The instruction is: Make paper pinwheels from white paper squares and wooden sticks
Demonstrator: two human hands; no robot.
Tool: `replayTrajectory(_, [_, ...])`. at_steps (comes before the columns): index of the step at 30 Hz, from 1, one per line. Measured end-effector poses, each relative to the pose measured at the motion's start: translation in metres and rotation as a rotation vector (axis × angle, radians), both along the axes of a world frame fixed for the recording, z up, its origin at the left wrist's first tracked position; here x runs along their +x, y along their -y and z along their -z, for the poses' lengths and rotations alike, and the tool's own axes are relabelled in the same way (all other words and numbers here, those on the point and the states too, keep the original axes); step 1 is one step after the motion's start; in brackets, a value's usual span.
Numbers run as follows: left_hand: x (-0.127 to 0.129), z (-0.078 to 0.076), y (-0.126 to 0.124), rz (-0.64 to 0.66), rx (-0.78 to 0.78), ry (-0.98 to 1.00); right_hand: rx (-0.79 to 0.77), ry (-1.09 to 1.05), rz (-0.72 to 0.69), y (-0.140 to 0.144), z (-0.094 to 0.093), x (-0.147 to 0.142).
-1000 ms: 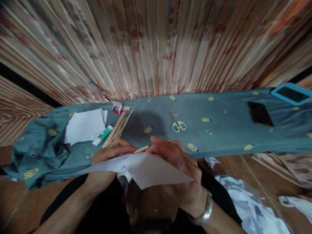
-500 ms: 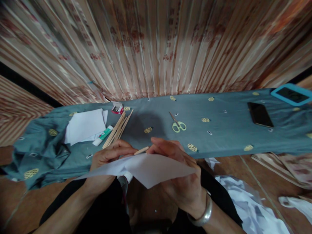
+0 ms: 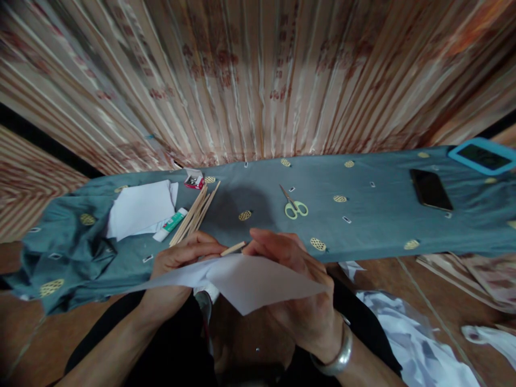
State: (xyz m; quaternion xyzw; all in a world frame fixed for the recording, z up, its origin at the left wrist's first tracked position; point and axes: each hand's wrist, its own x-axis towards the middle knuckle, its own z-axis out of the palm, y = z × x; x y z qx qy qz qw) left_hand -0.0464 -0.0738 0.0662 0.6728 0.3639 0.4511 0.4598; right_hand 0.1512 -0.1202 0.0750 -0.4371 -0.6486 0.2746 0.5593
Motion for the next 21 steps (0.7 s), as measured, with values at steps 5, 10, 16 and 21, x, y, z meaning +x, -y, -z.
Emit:
replayTrajectory(5, [0.0018, -0.0038, -0.0001, -0.003, -0.023, -0.013, -0.005, -0.034, -0.014, 0.0000, 0.0042, 0.0012])
replayTrajectory(10, [0.0031, -0.0062, 0.0007, -0.011, -0.063, -0.018, 0.019, -0.001, 0.012, -0.0003, 0.0039, 0.0010])
replayTrajectory(16, [0.0020, -0.0051, 0.0015, 0.011, -0.061, -0.009, 0.038, 0.025, 0.021, -0.0006, 0.0035, 0.0014])
replayTrajectory(21, [0.0021, -0.0074, 0.0011, 0.014, -0.035, -0.030, 0.014, -0.003, 0.013, 0.0002, 0.0030, 0.0007])
